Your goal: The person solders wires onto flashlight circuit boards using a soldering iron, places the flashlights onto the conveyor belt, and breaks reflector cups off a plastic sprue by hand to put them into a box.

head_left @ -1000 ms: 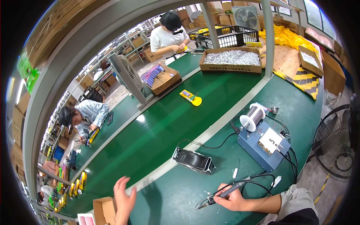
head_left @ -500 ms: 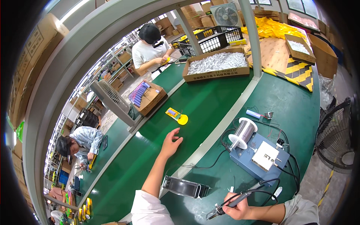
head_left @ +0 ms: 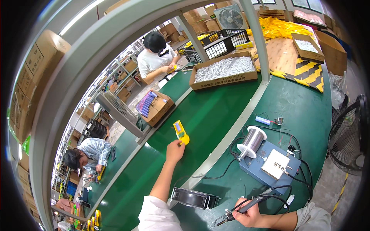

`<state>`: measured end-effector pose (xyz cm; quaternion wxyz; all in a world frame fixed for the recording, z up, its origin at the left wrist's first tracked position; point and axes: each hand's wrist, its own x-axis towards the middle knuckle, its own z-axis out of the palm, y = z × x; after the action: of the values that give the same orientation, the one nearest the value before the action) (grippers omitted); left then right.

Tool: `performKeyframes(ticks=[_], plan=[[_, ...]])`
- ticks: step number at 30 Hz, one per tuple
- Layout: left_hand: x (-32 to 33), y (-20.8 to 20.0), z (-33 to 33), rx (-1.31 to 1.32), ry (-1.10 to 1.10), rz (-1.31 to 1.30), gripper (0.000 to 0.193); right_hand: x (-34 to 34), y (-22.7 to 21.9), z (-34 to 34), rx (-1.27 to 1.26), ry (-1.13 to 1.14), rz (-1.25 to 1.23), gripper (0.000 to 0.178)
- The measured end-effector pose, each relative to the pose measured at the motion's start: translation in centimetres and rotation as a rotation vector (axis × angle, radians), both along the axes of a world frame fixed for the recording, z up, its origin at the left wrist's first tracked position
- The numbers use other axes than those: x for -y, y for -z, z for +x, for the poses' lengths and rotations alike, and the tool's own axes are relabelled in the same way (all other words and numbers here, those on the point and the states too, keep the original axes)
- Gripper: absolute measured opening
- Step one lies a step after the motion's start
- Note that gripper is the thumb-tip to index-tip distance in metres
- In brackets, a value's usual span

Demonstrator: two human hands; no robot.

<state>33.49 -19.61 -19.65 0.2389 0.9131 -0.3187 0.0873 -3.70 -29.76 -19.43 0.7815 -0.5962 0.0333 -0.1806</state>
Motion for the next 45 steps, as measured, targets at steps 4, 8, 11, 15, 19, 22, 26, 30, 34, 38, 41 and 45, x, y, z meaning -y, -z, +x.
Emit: performKeyframes(ticks=[4,8,11,15,19,22,26,30,34,38,41,45], plan=[[-5.6,-0.9,-2.7,0.104,-0.016,0.053,0.024,-0.1,-0.4,0.2,-0.010,-0.018,0.005,0.012],[-11.5,-2.1,-9.1,-0.015,-0.111,0.109,0.021,-0.2,-0.1,0.3,0.076,-0.016,-0.031,0.012],[-15.2,-3.1,-15.2,0.001,-0.180,0.148,0.018,-0.2,0.2,0.0,0.125,0.046,-0.077,0.017],[-19.8,-4.1,-23.9,0.020,-0.309,0.131,0.017,-0.7,-0.1,-0.3,0.113,-0.017,0.005,0.016],[-22.3,-3.3,-32.5,-0.090,-0.499,0.038,0.014,-0.9,0.3,-0.6,0.142,-0.037,-0.039,0.015],[-23.0,-3.0,-37.9,-0.121,-0.524,0.028,0.011,-1.0,-0.1,-0.4,0.121,-0.010,-0.089,0.014],[-23.8,-2.8,-43.2,-0.122,-0.616,-0.001,0.008,-1.8,1.0,0.0,0.167,0.009,-0.133,0.015],[-26.0,-2.9,-46.0,-0.071,-0.555,0.129,0.012,-2.5,0.3,-0.2,0.060,-0.073,-0.045,0.014],[-26.0,-2.4,-46.5,-0.085,-0.536,0.091,0.016,-2.2,1.0,-0.6,-0.013,-0.092,-0.017,0.011],[-25.5,-1.9,-46.2,-0.116,-0.555,-0.067,0.014,-2.3,1.4,-0.6,-0.064,-0.087,-0.023,0.009],[-24.6,-1.7,-45.2,-0.160,-0.539,-0.169,0.014,-2.1,1.6,-0.7,-0.121,-0.074,0.043,0.008],[-24.2,-1.5,-44.7,-0.154,-0.428,-0.153,0.012,-1.8,1.4,-0.3,-0.120,-0.073,0.044,0.009]])
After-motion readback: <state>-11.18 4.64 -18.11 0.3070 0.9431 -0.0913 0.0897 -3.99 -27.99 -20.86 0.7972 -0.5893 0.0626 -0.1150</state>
